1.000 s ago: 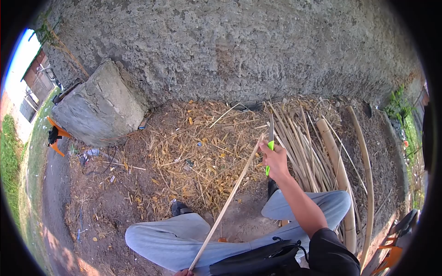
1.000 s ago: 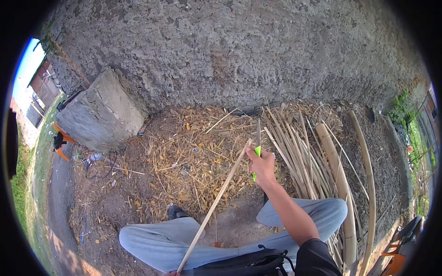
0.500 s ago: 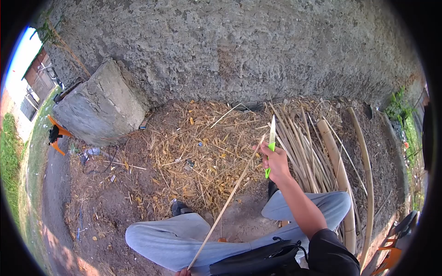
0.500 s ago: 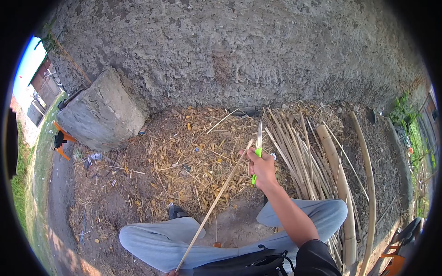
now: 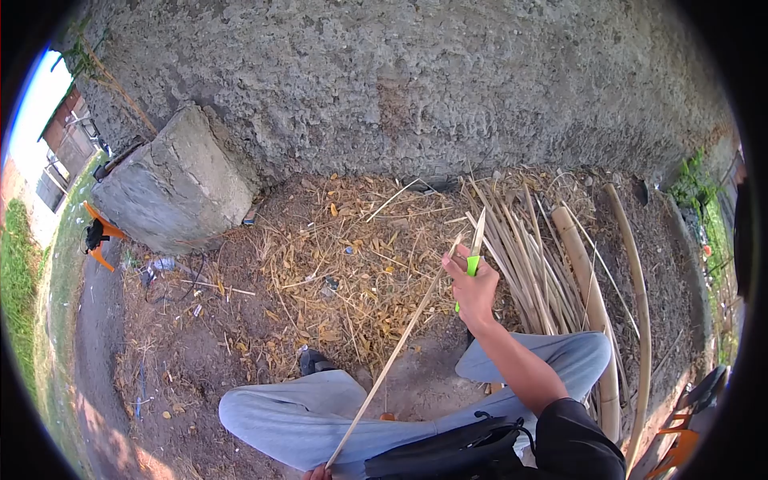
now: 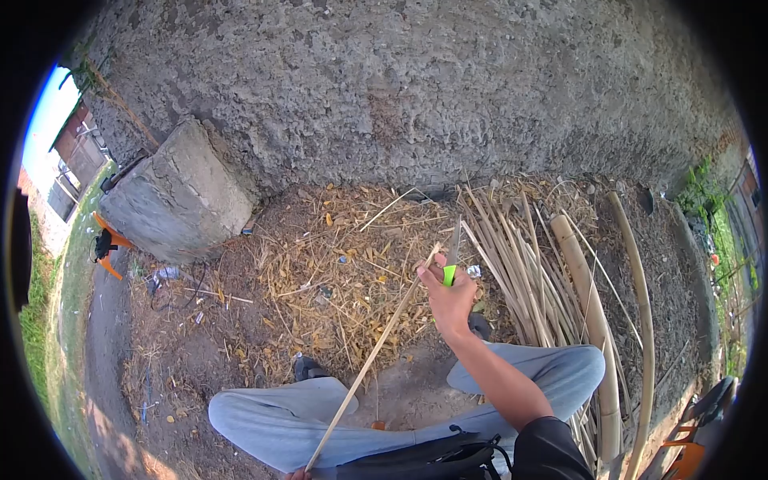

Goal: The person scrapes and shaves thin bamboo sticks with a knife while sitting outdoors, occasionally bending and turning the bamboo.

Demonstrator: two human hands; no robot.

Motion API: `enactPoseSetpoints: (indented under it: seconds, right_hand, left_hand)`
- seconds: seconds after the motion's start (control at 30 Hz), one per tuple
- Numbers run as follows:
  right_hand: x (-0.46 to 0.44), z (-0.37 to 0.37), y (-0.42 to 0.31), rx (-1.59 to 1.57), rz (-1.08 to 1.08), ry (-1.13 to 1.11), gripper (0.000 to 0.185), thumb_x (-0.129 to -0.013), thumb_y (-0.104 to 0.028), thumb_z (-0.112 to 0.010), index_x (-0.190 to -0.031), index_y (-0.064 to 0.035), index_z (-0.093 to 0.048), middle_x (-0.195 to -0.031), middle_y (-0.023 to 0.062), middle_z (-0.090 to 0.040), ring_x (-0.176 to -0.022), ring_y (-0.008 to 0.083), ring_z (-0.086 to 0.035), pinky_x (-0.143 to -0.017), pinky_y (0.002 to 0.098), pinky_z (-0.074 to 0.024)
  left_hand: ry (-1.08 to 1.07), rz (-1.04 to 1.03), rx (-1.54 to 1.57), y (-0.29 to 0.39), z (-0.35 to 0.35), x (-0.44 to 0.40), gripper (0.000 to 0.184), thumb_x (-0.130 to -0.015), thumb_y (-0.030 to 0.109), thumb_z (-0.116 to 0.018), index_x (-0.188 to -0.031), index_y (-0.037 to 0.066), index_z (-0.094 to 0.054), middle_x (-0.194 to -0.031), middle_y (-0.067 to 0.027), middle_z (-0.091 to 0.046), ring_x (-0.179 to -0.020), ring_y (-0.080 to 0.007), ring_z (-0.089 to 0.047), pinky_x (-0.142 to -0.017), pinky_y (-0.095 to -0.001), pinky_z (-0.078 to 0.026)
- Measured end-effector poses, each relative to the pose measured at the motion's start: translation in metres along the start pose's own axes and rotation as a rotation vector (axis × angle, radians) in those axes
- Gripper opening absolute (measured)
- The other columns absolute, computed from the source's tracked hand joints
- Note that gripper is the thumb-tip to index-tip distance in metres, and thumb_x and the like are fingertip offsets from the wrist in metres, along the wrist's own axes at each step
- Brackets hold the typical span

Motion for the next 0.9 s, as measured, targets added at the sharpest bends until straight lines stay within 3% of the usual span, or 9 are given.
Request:
enactPoseSetpoints:
  seconds: [0.07, 0.27, 0.3, 0.37, 0.43, 0.53, 0.77, 0.9]
  right_hand:
    - [-0.002, 0.001, 0.004, -0.017, 0.003, 0.023, 0.049, -0.085, -0.004, -0.077, -0.129, 0.0077, -0.057, -0.092, 0.0079, -0.071, -0.054, 0.0008, -0.048, -0.041, 0.0209, -0.0319]
    - [-0.003, 0.006, 0.007, 0.082, 0.097, -0.006, 0.032, -0.089, -0.004, -0.073, -0.118, 0.0060, -0.065, -0.090, 0.0039, -0.070, -0.056, -0.0001, -0.048, -0.042, 0.0199, -0.0313]
    - [-0.003, 0.009, 0.008, 0.142, 0.071, -0.030, 0.030, -0.091, -0.007, -0.070, -0.118, 0.0048, -0.066, -0.090, 0.0029, -0.070, -0.065, 0.0013, -0.052, -0.054, 0.0199, -0.0393]
    - [-0.002, 0.008, 0.007, 0.201, 0.044, -0.055, 0.028, -0.094, -0.010, -0.068, -0.118, 0.0036, -0.068, -0.090, 0.0019, -0.069, -0.074, 0.0027, -0.057, -0.066, 0.0199, -0.0473]
    - [0.001, 0.005, -0.004, 0.389, 0.227, -0.054, 0.024, -0.095, -0.011, -0.065, -0.116, -0.0002, -0.070, -0.081, -0.0024, -0.066, -0.064, 0.0000, -0.049, -0.058, 0.0192, -0.0408]
    - [0.006, 0.001, -0.015, 0.467, 0.305, -0.059, 0.024, -0.095, -0.011, -0.065, -0.115, 0.0001, -0.070, -0.077, -0.0028, -0.066, -0.061, -0.0004, -0.049, -0.056, 0.0202, -0.0410]
    - [0.006, 0.000, -0.018, 0.462, 0.340, -0.018, 0.025, -0.095, -0.012, -0.065, -0.115, 0.0009, -0.070, -0.081, 0.0020, -0.071, -0.069, 0.0005, -0.058, -0.063, 0.0203, -0.0463]
    - [0.006, 0.001, -0.020, 0.567, 0.384, -0.035, 0.024, -0.093, -0.011, -0.067, -0.113, 0.0018, -0.070, -0.085, 0.0089, -0.074, -0.074, 0.0065, -0.065, -0.066, 0.0237, -0.0499]
  left_hand:
    - [0.035, -0.050, 0.016, -0.003, -0.002, 0.001, 0.006, -0.085, 0.001, -0.074, -0.087, -0.003, -0.070, -0.075, -0.0185, -0.069, -0.059, -0.0336, -0.066, -0.052, -0.0402, -0.052]
    - [0.065, -0.056, 0.084, -0.002, -0.003, 0.002, 0.005, -0.087, -0.001, -0.071, -0.088, -0.005, -0.069, -0.078, -0.0193, -0.069, -0.065, -0.0336, -0.066, -0.057, -0.0400, -0.054]
    - [0.066, -0.056, 0.084, -0.003, -0.003, 0.003, 0.005, -0.087, -0.001, -0.071, -0.088, -0.005, -0.069, -0.078, -0.0193, -0.069, -0.065, -0.0336, -0.066, -0.057, -0.0400, -0.054]
    - [0.031, -0.017, 0.099, -0.003, -0.003, 0.003, 0.004, -0.087, -0.002, -0.070, -0.088, -0.006, -0.068, -0.080, -0.0198, -0.068, -0.068, -0.0336, -0.066, -0.059, -0.0392, -0.054]
    - [0.039, -0.020, 0.102, -0.004, -0.003, 0.003, 0.004, -0.087, -0.002, -0.071, -0.088, -0.005, -0.069, -0.080, -0.0197, -0.068, -0.067, -0.0334, -0.066, -0.058, -0.0387, -0.054]
    - [0.035, -0.009, 0.096, 0.000, 0.001, 0.000, 0.003, -0.087, -0.002, -0.071, -0.088, -0.005, -0.069, -0.079, -0.0194, -0.068, -0.065, -0.0329, -0.066, -0.057, -0.0380, -0.053]
    - [0.062, -0.024, 0.087, 0.001, 0.000, -0.002, 0.004, -0.088, -0.001, -0.071, -0.088, -0.004, -0.069, -0.074, -0.0189, -0.066, -0.060, -0.0318, -0.063, -0.053, -0.0375, -0.050]
    - [0.034, 0.033, 0.148, -0.002, 0.000, -0.001, 0.004, -0.088, 0.000, -0.071, -0.088, -0.004, -0.069, -0.074, -0.0185, -0.065, -0.060, -0.0309, -0.062, -0.054, -0.0370, -0.050]
Point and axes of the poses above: each hand's wrist, its own x-axis away from the middle knuckle, its own z-axis out of the back of the hand, y = z × x, the point moved 4 cm from there along -x, towards the middle knuckle
